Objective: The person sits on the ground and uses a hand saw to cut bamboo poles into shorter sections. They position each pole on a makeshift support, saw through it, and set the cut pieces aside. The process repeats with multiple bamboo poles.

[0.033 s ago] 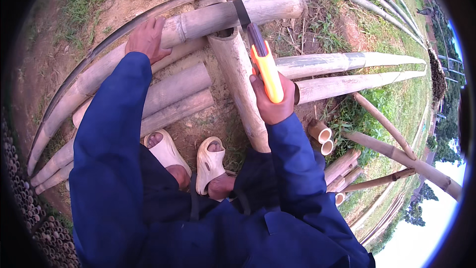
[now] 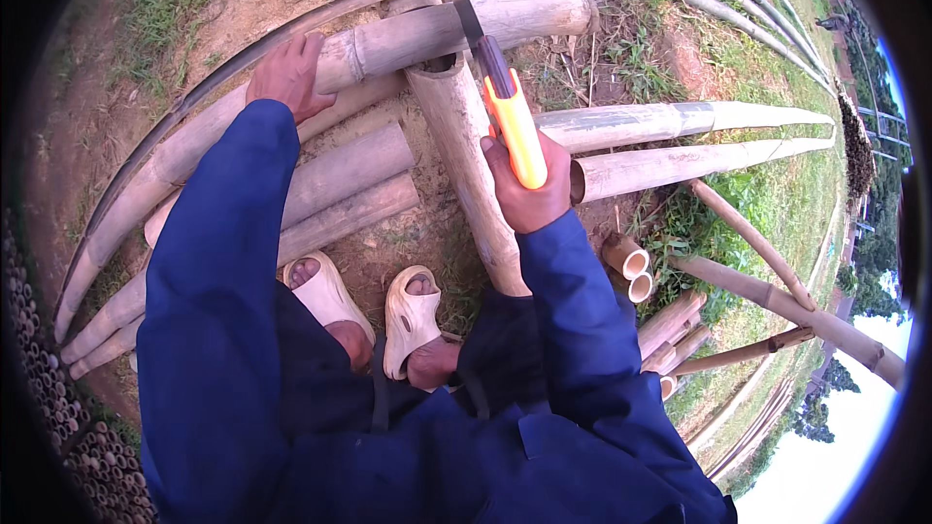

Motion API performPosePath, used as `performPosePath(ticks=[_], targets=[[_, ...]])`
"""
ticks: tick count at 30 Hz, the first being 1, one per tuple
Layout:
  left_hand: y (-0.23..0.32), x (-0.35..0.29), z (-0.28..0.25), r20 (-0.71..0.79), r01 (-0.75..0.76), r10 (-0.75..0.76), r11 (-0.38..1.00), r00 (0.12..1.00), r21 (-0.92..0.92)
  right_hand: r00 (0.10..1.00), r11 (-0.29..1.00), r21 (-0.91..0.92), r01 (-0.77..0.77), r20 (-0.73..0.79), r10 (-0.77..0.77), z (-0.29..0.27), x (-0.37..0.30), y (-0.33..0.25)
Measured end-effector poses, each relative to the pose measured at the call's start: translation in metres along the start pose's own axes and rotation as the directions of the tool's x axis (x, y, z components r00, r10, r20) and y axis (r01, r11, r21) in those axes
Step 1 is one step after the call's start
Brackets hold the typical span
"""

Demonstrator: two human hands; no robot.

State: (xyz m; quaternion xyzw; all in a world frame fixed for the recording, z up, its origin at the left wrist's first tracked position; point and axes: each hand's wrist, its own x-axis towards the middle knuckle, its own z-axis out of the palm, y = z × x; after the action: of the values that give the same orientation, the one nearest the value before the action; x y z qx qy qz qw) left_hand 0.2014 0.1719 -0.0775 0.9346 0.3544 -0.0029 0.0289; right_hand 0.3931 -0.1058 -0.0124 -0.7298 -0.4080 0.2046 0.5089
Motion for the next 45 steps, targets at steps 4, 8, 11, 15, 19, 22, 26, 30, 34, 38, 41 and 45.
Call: performPosePath(ticks=[4,8,11,15,19,22,26,30,34,38,41,45], targets=[[-0.017,-0.01,0.013,0.012,0.032,-0.031,0.999,0.999,-0.006,0.988,0.992,-0.02,-0.121,0.097,0.122,-0.024,-0.041,-0.003],[-0.007,-0.008,-0.001,0.015,0.053,-0.053,0.999,0.998,0.003,0.971,0.961,-0.177,-0.21,0.078,0.226,-0.072,-0.137,-0.039],[-0.002,-0.005,0.003,-0.002,0.02,-0.02,1.0,1.0,0.022,0.987,0.981,-0.119,-0.155,0.022,0.159,-0.055,-0.114,-0.026],[-0.004,0.004,0.004,-0.026,0.008,-0.008,1.0,1.0,0.0,1.0,0.999,-0.03,-0.015,-0.018,0.014,0.008,0.005,0.004],[-0.008,-0.002,0.004,0.026,0.035,-0.035,0.999,0.999,-0.004,0.999,0.998,0.049,-0.037,0.021,0.036,-0.007,-0.007,0.006],[-0.014,-0.007,0.005,-0.003,0.022,-0.022,1.0,1.0,-0.006,0.962,0.962,-0.123,-0.243,0.098,0.256,-0.051,-0.093,-0.027],[-0.003,-0.002,0.0,-0.007,0.04,-0.04,0.999,0.999,0.004,0.979,0.969,-0.166,-0.183,0.058,0.195,-0.07,-0.142,-0.031],[-0.002,-0.004,0.004,0.006,0.062,-0.062,0.998,0.998,0.002,0.984,0.982,-0.068,-0.177,-0.007,0.177,-0.026,-0.047,-0.004],[-0.012,0.002,0.008,-0.041,-0.016,0.017,1.0,0.999,0.014,0.999,0.999,0.033,0.04,-0.001,-0.04,0.007,0.004,0.021],[-0.017,-0.006,0.01,0.001,0.026,-0.026,0.999,1.0,0.028,0.984,0.986,-0.016,-0.167,0.061,0.167,-0.032,-0.067,-0.015],[-0.007,-0.004,0.002,0.008,0.036,-0.037,0.999,0.999,0.027,0.984,0.976,-0.15,-0.16,0.054,0.169,-0.06,-0.137,-0.034],[-0.008,-0.006,0.012,-0.002,0.028,-0.028,0.999,1.0,0.022,0.973,0.971,-0.101,-0.215,0.063,0.222,-0.048,-0.085,-0.014]])
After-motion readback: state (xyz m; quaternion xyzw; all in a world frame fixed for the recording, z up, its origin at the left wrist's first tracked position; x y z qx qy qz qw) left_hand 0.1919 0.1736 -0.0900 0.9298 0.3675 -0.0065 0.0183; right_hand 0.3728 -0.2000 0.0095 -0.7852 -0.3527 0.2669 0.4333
